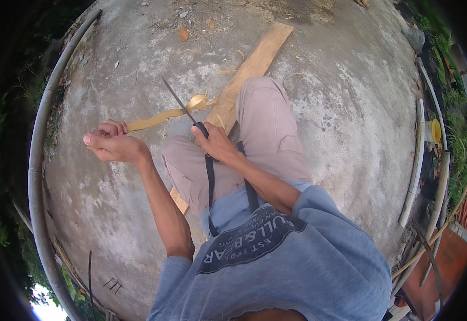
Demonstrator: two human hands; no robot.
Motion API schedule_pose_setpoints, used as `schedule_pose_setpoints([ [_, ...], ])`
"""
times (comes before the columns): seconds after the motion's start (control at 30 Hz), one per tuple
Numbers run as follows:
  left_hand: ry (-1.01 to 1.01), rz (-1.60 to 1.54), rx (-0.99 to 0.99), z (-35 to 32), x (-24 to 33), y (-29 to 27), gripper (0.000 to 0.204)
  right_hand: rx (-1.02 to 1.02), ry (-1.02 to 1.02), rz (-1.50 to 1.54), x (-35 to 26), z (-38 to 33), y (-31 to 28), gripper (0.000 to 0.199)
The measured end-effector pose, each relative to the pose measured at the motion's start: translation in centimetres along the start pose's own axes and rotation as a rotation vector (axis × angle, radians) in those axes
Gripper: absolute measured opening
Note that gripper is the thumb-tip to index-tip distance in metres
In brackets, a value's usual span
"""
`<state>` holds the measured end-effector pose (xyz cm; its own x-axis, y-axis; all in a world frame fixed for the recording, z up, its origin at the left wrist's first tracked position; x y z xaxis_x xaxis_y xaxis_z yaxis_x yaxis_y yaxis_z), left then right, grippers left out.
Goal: The person uses a knife to carve and shape a thin wooden stick, repeatedly shaving off thin strips of wood. They hold the stick in one hand and the knife in the other, working on a concrete floor with a larger plank nearby.
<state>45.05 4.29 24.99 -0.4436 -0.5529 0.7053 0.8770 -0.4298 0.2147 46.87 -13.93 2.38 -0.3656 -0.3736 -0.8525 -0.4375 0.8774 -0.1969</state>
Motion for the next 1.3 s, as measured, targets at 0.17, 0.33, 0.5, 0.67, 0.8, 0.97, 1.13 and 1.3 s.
schedule_pose_setpoints([
  [0.17, 0.000, 0.012, 0.014, 0.0, 0.7, 0.5, 0.056, 0.025, -0.200, -0.096, -2.6, -1.5, 0.1, 0.050],
  [0.33, 0.019, 0.000, 0.017, 0.7, -0.2, 0.1, 0.056, -0.055, 0.085, 0.023, -1.1, 0.8, -0.6, 0.053],
  [0.5, 0.002, 0.006, 0.007, -0.6, 0.6, 0.9, 0.056, 0.146, -0.191, -0.088, -0.4, -0.2, -0.3, 0.053],
  [0.67, 0.003, -0.002, 0.014, 0.0, 0.2, 0.0, 0.055, -0.023, 0.044, -0.016, 0.1, 0.9, -0.6, 0.053],
  [0.8, 0.012, 0.007, 0.000, -0.2, 0.6, 0.5, 0.055, 0.004, -0.204, -0.064, -1.9, -0.9, 0.0, 0.055],
  [0.97, -0.005, 0.016, -0.008, -0.2, 0.2, 0.6, 0.054, 0.039, 0.041, -0.039, 1.0, 1.5, -1.4, 0.054],
  [1.13, 0.011, 0.020, -0.002, 0.2, 0.1, -0.1, 0.052, -0.037, -0.222, -0.055, -2.4, -1.2, 0.2, 0.054],
  [1.3, 0.016, 0.002, -0.008, 0.5, 0.0, 0.9, 0.054, 0.088, 0.065, -0.026, 2.4, 3.1, -0.8, 0.052],
])
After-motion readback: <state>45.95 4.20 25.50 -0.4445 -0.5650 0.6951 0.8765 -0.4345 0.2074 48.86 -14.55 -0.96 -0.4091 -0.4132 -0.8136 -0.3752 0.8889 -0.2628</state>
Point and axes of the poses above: each hand's wrist, its own z-axis towards the middle knuckle, its own y-axis out of the palm, x = y × z, the point moved 7 cm from there along z, towards the middle knuckle, and after that the axes turned 14 degrees about y, right-handed, at the moved point
